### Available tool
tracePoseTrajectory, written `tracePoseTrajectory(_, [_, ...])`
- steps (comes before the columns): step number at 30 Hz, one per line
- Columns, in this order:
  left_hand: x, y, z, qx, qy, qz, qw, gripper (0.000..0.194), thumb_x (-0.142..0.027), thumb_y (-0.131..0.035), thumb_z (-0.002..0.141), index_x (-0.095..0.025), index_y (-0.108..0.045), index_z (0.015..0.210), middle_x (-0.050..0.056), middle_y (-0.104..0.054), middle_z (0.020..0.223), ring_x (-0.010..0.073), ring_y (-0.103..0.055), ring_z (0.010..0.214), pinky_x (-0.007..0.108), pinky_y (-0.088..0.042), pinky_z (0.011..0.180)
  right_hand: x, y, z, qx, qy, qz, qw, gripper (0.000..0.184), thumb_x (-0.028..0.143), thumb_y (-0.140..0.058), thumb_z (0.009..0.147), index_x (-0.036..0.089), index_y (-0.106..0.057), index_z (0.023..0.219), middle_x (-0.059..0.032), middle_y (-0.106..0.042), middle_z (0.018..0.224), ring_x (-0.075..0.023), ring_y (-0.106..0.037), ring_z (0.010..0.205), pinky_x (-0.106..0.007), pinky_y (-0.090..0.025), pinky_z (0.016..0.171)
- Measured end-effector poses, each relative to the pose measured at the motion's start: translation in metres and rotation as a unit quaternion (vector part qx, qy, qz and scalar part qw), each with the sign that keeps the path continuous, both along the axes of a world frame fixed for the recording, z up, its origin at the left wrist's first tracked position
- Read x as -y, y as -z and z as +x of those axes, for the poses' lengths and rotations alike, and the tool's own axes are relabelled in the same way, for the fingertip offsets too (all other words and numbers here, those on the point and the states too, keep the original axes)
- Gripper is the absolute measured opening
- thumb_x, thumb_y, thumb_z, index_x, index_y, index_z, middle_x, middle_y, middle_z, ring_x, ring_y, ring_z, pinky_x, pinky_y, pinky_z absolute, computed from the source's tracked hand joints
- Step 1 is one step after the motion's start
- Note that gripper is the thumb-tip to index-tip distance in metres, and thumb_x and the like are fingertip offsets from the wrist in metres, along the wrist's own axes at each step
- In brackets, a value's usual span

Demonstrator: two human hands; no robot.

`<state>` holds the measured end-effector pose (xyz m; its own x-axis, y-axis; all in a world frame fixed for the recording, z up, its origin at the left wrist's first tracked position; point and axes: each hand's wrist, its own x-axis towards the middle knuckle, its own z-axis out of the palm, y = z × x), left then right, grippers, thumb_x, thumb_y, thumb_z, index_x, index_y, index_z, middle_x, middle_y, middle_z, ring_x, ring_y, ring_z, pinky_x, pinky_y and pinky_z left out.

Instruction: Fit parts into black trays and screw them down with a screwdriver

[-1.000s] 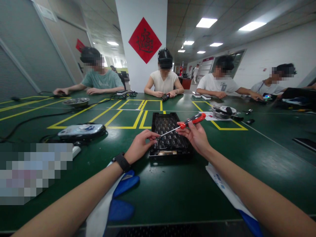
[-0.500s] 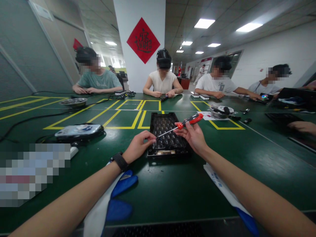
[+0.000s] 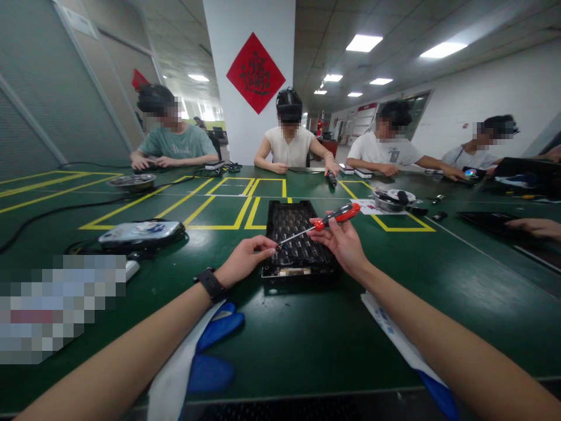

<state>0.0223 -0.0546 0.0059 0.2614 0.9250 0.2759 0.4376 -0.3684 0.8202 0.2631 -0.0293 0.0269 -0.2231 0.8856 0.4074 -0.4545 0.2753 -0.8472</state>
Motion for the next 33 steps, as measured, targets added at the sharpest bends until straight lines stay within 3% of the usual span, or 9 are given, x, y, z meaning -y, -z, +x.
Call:
tracePoseTrajectory(12, [0.005,-0.006,0.003,-0.007,-0.007,0.007,1.0,0.031,-0.042,-0.051,0.079,-0.015,-0.063,0.089,0.004,-0.065,0.087,0.0152,-0.057,0.078,0.028,-0.043,0.074,-0.002,0.0,0.003,-0.029,0.005,-0.036,0.999,0.029,0.039,-0.053,0.082,0.023,-0.04,0.103,-0.0047,-0.068,0.094,-0.0145,-0.068,0.073,-0.029,-0.054,0.069])
tracePoseTrajectory(19, [0.005,-0.005,0.003,-0.014,-0.021,0.023,0.999,0.03,-0.042,-0.052,0.078,-0.015,-0.063,0.086,0.004,-0.065,0.086,0.0156,-0.058,0.078,0.028,-0.043,0.074,-0.001,0.0,0.002,0.003,0.012,0.01,1.0,0.03,0.039,-0.052,0.082,0.025,-0.04,0.107,-0.0035,-0.067,0.095,-0.0142,-0.067,0.074,-0.03,-0.054,0.069])
tracePoseTrajectory(27, [0.004,-0.002,0.003,-0.029,-0.046,0.028,0.998,0.031,-0.043,-0.053,0.077,-0.014,-0.064,0.083,0.004,-0.065,0.079,0.015,-0.057,0.071,0.027,-0.044,0.067,0.019,-0.011,-0.007,0.067,0.043,0.107,0.991,0.033,0.029,-0.058,0.079,0.021,-0.047,0.109,-0.0071,-0.062,0.107,-0.0127,-0.064,0.075,-0.029,-0.055,0.066])
tracePoseTrajectory(33, [0.004,-0.001,0.003,-0.048,-0.049,0.041,0.997,0.03,-0.042,-0.052,0.078,-0.015,-0.065,0.082,0.004,-0.065,0.08,0.0152,-0.057,0.072,0.027,-0.044,0.069,0.021,-0.01,-0.009,0.1,-0.014,0.103,0.99,0.032,0.032,-0.051,0.084,0.021,-0.044,0.114,-0.0081,-0.063,0.105,-0.0134,-0.063,0.076,-0.031,-0.053,0.069])
